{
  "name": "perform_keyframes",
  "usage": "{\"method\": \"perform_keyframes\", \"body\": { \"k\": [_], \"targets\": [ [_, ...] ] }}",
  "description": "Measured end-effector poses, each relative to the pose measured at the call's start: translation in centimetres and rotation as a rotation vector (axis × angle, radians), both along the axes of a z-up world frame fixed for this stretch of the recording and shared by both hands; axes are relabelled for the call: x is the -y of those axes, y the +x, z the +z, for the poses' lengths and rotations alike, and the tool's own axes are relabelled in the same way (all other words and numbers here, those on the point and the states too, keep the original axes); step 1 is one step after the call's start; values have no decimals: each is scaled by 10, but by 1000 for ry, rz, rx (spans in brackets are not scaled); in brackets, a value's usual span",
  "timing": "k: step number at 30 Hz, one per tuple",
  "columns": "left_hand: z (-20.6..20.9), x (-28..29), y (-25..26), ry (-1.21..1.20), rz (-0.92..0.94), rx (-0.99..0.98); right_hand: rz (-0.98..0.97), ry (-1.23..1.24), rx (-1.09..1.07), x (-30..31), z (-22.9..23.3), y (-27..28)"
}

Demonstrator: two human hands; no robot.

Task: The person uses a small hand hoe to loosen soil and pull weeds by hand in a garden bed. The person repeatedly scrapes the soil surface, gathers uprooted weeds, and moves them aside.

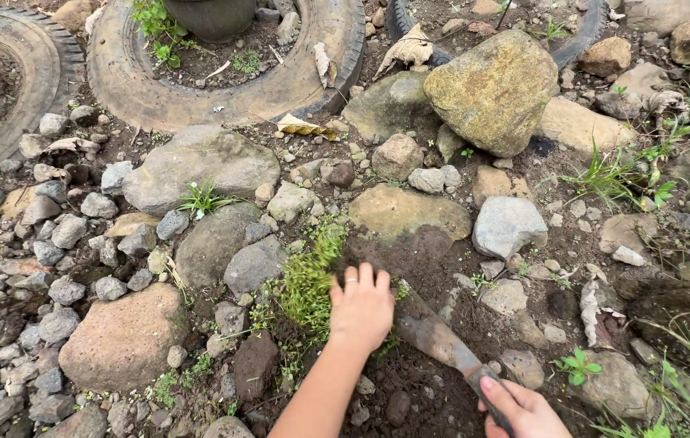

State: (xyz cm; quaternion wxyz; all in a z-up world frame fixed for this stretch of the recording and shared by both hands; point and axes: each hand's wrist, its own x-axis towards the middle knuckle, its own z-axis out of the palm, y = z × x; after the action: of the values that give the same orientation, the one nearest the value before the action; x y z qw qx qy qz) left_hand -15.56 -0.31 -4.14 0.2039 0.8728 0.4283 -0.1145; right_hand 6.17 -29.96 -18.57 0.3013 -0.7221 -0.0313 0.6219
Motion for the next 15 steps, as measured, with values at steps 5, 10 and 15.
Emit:
{"method": "perform_keyframes", "body": {
  "k": [5,10,15],
  "targets": [
    [-14,11,-38,-14,37,10,-43,22,401,49,0,29],
    [-29,16,-45,-12,46,15,-132,0,152,32,1,-6],
    [-38,5,-47,8,32,23,-68,31,43,-34,41,-66]
  ]
}}
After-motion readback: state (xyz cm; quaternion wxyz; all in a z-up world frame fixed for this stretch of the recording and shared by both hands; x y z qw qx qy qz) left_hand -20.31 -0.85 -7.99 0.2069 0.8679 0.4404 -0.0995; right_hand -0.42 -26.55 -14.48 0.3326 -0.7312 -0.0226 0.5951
